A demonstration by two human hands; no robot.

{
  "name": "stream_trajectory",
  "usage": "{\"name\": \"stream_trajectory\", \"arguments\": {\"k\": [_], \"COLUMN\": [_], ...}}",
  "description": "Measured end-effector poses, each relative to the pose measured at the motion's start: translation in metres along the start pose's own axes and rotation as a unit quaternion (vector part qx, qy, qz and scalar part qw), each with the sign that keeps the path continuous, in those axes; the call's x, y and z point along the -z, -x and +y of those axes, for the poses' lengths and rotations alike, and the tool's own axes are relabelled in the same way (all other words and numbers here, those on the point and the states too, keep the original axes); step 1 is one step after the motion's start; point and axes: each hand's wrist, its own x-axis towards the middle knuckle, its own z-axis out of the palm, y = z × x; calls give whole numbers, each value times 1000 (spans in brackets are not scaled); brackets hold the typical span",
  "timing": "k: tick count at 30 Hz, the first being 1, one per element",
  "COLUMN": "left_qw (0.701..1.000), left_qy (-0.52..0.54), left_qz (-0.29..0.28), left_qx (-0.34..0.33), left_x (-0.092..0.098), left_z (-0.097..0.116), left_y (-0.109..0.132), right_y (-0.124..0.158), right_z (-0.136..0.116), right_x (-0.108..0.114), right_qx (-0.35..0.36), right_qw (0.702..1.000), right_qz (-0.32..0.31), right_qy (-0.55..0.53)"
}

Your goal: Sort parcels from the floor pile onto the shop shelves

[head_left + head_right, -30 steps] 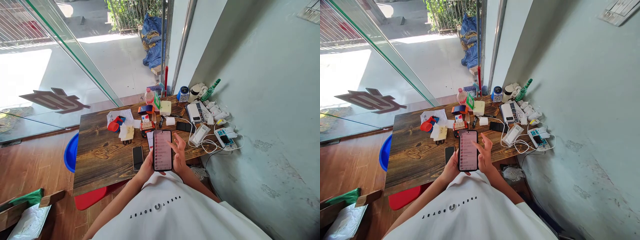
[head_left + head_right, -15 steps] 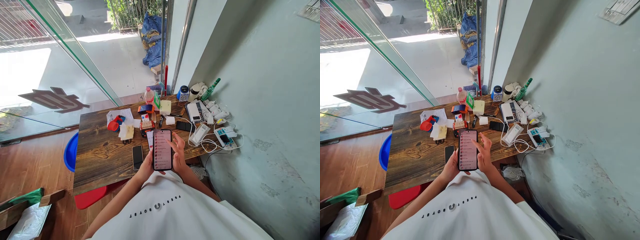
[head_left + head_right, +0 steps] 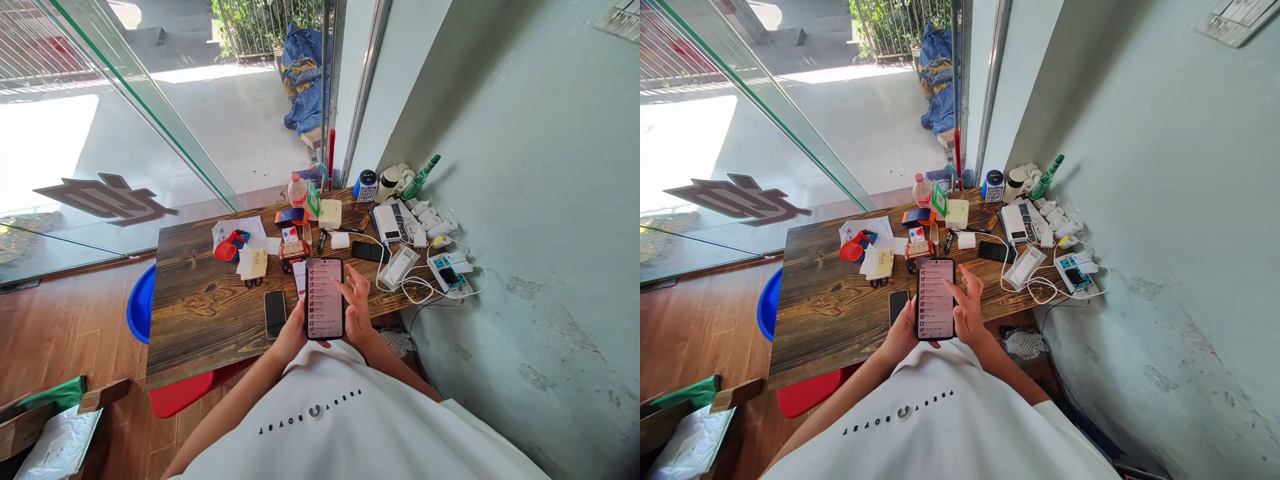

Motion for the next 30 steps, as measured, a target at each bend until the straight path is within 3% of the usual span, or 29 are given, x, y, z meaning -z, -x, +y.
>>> {"name": "stream_trajectory", "arguments": {"k": [20, 26, 30], "left_qw": [1000, 1000, 1000], "left_qy": [-1, -4, -3], "left_qz": [-3, -9, -5], "left_qx": [3, -1, 2], "left_x": [-1, 3, 4], "left_z": [0, -3, -2], "left_y": [0, -2, -2], "right_y": [3, 8, 9], "right_z": [2, 5, 4], "right_x": [-1, 1, 0], "right_qx": [1, 43, 18], "right_qw": [1000, 998, 1000], "right_qz": [6, -6, -9], "right_qy": [1, -34, -18]}}
